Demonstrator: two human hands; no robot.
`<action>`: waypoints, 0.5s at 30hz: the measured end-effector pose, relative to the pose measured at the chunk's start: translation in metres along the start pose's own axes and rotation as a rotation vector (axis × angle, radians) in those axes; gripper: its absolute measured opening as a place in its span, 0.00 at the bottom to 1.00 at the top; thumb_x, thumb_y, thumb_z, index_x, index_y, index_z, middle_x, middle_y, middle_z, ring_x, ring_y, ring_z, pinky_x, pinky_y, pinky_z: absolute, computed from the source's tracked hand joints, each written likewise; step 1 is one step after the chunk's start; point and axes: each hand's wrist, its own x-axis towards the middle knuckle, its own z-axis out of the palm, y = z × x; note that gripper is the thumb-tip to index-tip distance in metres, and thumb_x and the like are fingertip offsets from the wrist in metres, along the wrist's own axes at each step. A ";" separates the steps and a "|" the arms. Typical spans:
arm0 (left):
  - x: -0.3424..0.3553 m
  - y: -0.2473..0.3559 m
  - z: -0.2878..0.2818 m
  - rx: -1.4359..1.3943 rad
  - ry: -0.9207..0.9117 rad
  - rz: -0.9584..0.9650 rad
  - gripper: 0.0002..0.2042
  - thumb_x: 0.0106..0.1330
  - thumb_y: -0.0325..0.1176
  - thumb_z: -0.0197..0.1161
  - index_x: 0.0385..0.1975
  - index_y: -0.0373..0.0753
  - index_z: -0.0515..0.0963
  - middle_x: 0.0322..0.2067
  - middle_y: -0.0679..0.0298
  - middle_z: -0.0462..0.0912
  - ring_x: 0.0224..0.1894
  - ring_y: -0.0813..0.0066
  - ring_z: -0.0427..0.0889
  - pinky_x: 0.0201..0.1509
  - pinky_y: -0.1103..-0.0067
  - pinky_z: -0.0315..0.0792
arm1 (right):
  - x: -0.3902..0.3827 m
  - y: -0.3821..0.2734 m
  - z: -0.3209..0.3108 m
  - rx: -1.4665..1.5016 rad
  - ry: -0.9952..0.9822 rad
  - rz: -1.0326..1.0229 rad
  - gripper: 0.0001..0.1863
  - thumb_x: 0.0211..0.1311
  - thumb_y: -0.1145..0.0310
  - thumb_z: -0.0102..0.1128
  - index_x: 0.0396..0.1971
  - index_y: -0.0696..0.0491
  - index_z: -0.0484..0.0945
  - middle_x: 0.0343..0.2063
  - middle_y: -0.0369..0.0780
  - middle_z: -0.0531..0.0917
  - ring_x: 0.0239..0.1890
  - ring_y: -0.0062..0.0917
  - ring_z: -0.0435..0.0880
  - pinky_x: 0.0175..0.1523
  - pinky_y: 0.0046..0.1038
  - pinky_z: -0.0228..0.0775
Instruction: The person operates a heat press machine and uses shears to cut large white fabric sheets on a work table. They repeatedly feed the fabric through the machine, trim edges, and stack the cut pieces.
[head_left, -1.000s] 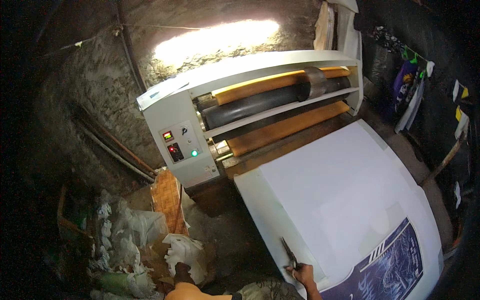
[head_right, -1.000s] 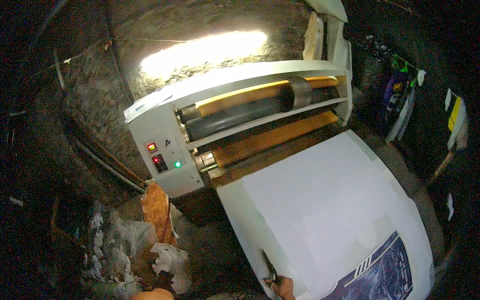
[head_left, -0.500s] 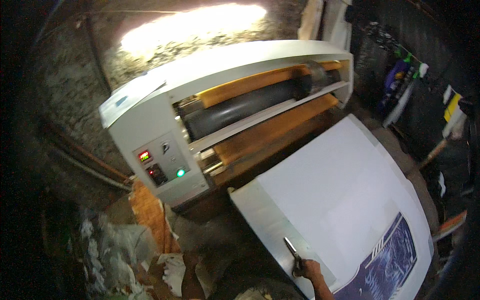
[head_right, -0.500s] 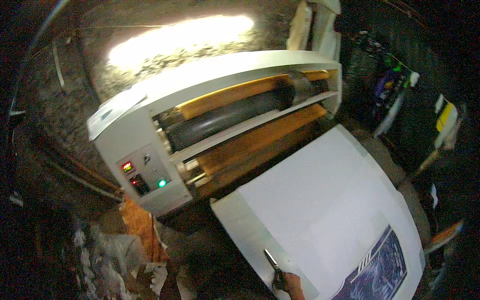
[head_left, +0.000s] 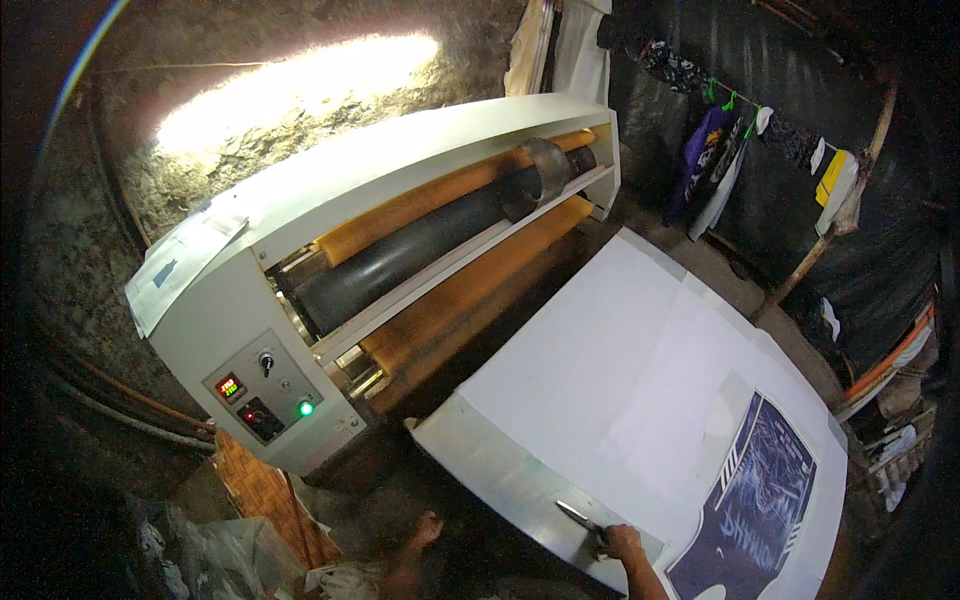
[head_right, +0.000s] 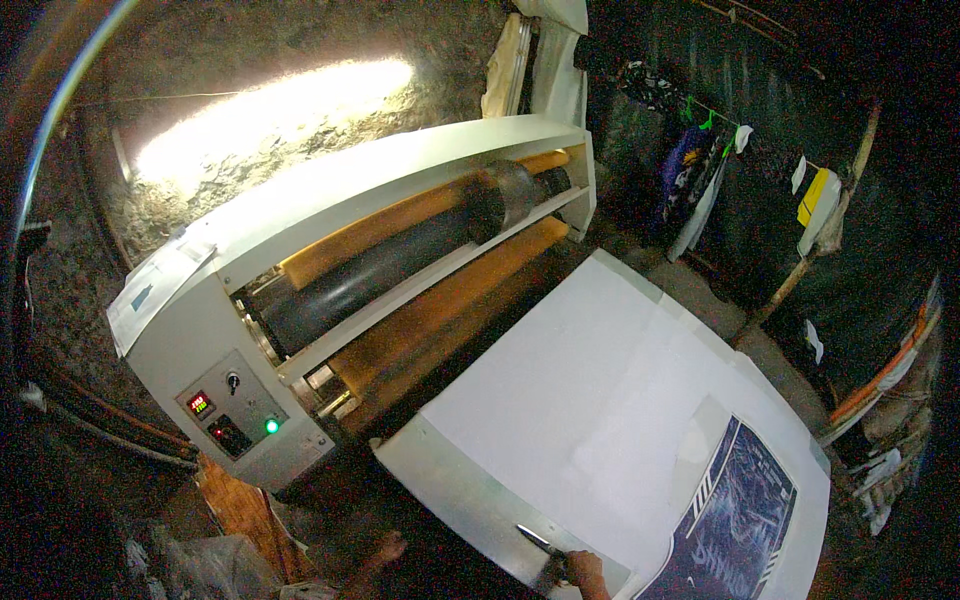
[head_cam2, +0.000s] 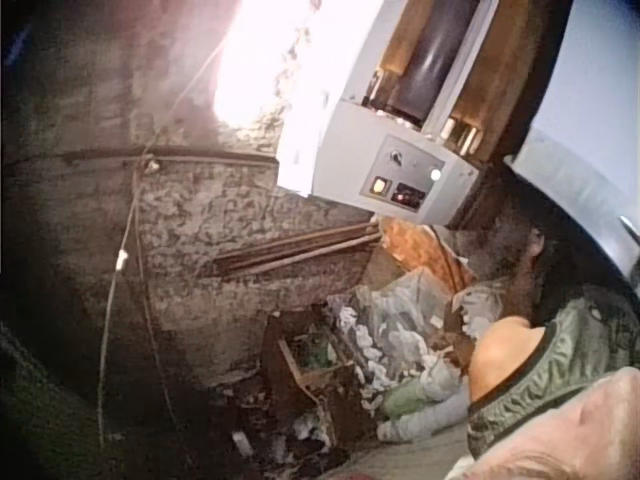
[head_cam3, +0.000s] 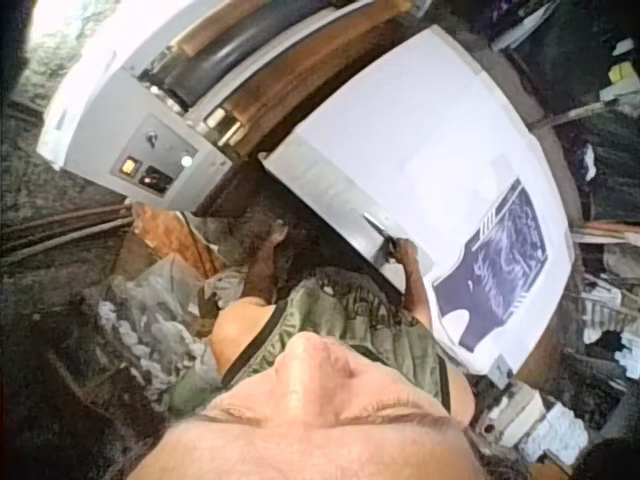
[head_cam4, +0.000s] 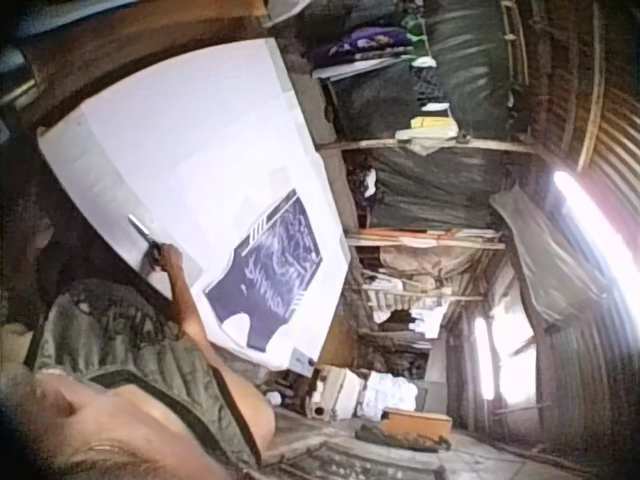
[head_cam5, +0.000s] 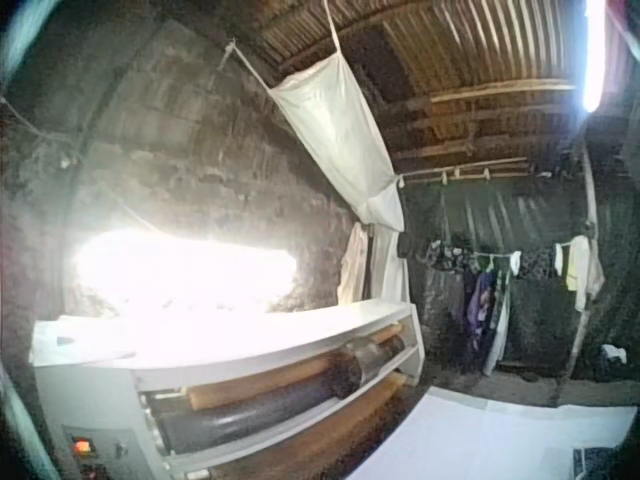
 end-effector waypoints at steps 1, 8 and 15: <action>-0.009 -0.004 0.010 -0.011 -0.066 0.050 0.32 0.68 0.53 0.53 0.66 0.39 0.60 0.59 0.46 0.69 0.56 0.52 0.73 0.60 0.57 0.67 | 0.001 0.003 0.001 0.030 -0.001 -0.040 0.17 0.47 0.54 0.65 0.34 0.49 0.83 0.33 0.47 0.85 0.38 0.43 0.85 0.43 0.43 0.77; -0.062 -0.031 0.023 0.036 -0.041 -0.273 0.28 0.67 0.47 0.55 0.62 0.37 0.63 0.54 0.48 0.72 0.52 0.54 0.75 0.56 0.60 0.69 | 0.008 0.011 0.019 0.039 0.120 -0.094 0.16 0.45 0.56 0.66 0.29 0.52 0.82 0.30 0.47 0.85 0.36 0.44 0.85 0.40 0.41 0.78; -0.096 -0.030 0.026 0.028 0.084 -0.331 0.24 0.65 0.41 0.57 0.58 0.35 0.66 0.49 0.50 0.75 0.48 0.55 0.77 0.53 0.63 0.71 | 0.005 0.017 0.025 0.021 0.196 -0.136 0.15 0.45 0.58 0.65 0.30 0.52 0.83 0.30 0.49 0.85 0.35 0.45 0.85 0.39 0.43 0.78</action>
